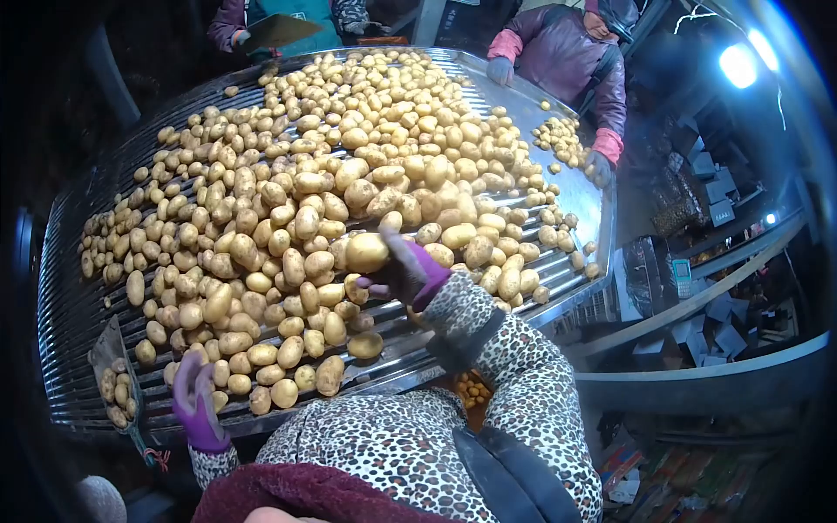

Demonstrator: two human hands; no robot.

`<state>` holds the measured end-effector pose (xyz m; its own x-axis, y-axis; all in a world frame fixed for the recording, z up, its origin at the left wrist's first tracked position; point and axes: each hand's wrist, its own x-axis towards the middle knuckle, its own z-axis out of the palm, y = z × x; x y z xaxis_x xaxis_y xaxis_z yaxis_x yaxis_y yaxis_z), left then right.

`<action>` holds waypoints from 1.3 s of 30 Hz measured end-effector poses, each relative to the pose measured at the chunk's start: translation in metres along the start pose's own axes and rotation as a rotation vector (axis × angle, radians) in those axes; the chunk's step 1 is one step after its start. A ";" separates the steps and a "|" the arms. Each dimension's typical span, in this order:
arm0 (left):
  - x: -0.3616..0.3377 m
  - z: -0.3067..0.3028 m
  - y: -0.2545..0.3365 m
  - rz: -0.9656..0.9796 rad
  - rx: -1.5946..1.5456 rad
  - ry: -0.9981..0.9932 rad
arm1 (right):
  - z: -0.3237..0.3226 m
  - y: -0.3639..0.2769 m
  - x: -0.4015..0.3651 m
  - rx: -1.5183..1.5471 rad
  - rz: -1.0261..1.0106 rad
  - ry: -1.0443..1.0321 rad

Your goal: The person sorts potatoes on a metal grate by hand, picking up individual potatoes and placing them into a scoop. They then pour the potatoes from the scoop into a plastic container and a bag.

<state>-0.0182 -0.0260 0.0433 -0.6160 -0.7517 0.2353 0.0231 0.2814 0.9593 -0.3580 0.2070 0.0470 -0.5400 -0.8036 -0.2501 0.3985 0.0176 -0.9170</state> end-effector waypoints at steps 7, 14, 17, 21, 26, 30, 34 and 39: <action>0.043 0.119 0.047 -0.133 -0.206 -0.489 | 0.068 0.013 0.011 0.071 0.053 -0.410; 0.036 0.105 0.050 -0.221 -0.252 -0.519 | 0.083 0.009 -0.005 0.202 0.258 -0.491; 0.032 0.098 0.066 -0.431 -0.551 -0.406 | 0.084 0.010 -0.008 0.121 0.182 -0.566; 0.026 0.049 0.055 -0.383 -0.484 -0.262 | 0.088 0.003 -0.023 0.169 0.259 -0.434; 0.021 -0.079 0.058 -0.049 0.113 0.212 | 0.071 0.015 -0.034 0.232 0.219 -0.311; 0.024 -0.208 0.017 0.013 0.305 0.411 | 0.071 0.020 -0.036 0.280 0.180 -0.280; 0.042 -0.254 -0.018 0.019 0.744 0.434 | 0.076 0.017 -0.037 0.198 0.101 -0.323; 0.081 -0.223 -0.009 -0.177 1.459 0.259 | 0.066 0.029 -0.033 0.207 0.125 -0.306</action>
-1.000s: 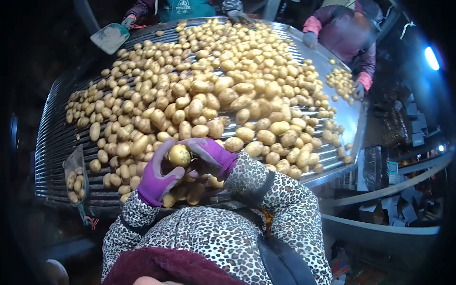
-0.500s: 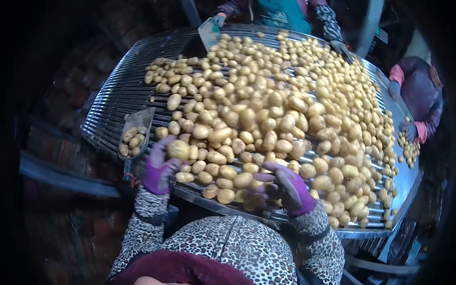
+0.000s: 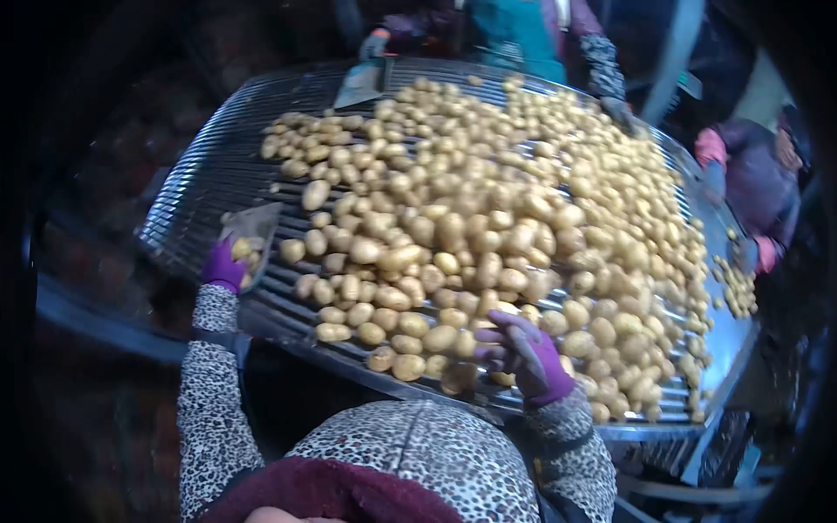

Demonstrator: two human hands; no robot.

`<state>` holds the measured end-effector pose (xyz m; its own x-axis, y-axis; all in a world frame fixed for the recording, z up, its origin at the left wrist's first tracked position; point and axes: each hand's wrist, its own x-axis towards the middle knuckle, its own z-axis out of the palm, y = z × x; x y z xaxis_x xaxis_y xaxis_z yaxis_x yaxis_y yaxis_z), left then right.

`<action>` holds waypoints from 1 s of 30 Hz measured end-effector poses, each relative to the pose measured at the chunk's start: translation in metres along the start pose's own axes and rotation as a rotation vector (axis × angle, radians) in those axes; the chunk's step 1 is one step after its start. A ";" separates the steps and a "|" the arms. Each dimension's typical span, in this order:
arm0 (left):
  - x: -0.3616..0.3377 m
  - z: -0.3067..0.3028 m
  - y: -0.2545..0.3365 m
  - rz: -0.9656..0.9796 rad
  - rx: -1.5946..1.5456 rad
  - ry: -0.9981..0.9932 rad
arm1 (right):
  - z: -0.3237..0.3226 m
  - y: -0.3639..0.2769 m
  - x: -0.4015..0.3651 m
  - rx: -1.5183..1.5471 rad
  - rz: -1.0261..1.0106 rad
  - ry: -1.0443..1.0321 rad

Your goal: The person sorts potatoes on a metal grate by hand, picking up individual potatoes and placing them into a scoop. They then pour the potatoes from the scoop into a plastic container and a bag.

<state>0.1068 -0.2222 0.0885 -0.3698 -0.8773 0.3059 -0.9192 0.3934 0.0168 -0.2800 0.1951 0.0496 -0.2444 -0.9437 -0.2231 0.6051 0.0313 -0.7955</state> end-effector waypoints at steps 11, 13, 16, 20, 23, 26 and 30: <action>0.009 0.029 -0.028 0.077 -0.076 -0.067 | -0.071 -0.139 0.005 -0.547 -0.324 0.275; -0.016 0.014 -0.029 0.024 -0.090 0.008 | -0.103 -0.170 0.038 -0.715 -0.327 0.355; -0.056 0.047 -0.099 -0.053 -0.104 0.077 | -0.166 -0.191 0.113 -1.164 -0.434 0.429; -0.089 0.058 -0.110 -0.114 -0.241 0.109 | -0.187 -0.210 0.186 -1.563 -0.312 0.429; -0.100 0.042 -0.083 -0.192 -0.305 0.078 | -0.182 -0.220 0.226 -1.883 -0.008 0.304; -0.113 0.041 -0.066 -0.291 -0.406 0.046 | -0.189 -0.215 0.265 -2.060 0.165 0.137; -0.124 0.057 -0.066 -0.402 -0.776 0.168 | -0.178 -0.214 0.266 -2.087 0.294 0.185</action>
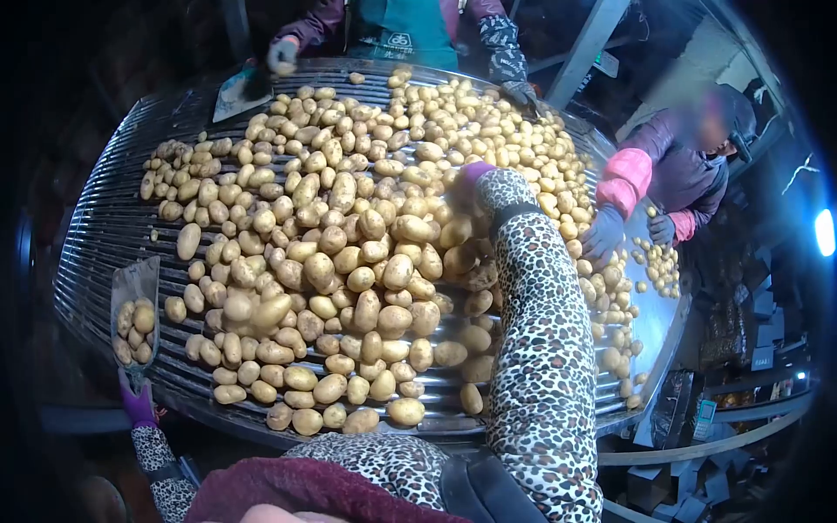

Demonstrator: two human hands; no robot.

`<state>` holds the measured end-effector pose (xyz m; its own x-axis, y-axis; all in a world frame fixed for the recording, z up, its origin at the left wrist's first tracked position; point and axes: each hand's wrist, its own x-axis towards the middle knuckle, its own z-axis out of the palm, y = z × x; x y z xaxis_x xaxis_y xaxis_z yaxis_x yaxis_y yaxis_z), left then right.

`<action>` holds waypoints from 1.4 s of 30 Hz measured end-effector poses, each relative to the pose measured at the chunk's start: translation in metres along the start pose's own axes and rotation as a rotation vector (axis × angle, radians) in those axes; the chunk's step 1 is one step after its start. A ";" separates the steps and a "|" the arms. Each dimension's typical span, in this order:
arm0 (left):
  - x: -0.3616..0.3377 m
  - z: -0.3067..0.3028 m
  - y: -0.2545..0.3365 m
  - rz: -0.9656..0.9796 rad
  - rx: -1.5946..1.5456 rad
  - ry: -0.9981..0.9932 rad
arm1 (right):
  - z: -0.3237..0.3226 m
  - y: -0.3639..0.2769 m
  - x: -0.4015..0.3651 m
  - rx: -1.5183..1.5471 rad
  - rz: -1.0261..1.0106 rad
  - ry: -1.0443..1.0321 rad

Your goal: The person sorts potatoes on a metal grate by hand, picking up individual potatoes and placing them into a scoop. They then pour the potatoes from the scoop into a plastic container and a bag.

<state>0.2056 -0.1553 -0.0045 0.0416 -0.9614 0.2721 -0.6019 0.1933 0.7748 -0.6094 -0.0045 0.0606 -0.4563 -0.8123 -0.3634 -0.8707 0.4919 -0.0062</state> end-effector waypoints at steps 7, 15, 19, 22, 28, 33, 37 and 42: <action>-0.001 0.000 -0.009 0.041 0.101 0.041 | -0.006 -0.013 -0.018 0.160 0.099 0.107; -0.016 -0.003 0.012 0.114 0.303 0.111 | 0.036 0.060 -0.024 0.737 -0.018 0.361; -0.040 0.028 0.076 0.273 -0.102 0.095 | 0.026 0.023 -0.117 1.512 -0.039 0.378; -0.098 0.096 0.233 -0.268 -0.674 -0.369 | 0.027 -0.035 -0.167 1.597 -0.291 0.250; -0.150 0.211 0.321 -0.779 -1.215 -1.095 | 0.049 -0.171 -0.228 1.167 -0.623 0.176; -0.146 0.198 0.294 -1.081 -1.307 -1.008 | 0.046 -0.085 -0.160 0.270 -0.457 1.051; -0.154 0.191 0.282 -0.833 -1.255 -0.995 | 0.065 -0.027 -0.104 0.331 -0.127 0.650; -0.158 0.194 0.272 -0.578 -1.131 -1.025 | 0.055 -0.025 -0.099 0.255 -0.179 0.346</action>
<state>-0.1189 0.0115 0.0525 -0.7541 -0.5838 -0.3009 0.1818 -0.6257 0.7586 -0.5326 0.0807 0.0452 -0.3749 -0.9270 -0.0033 -0.8881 0.3602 -0.2856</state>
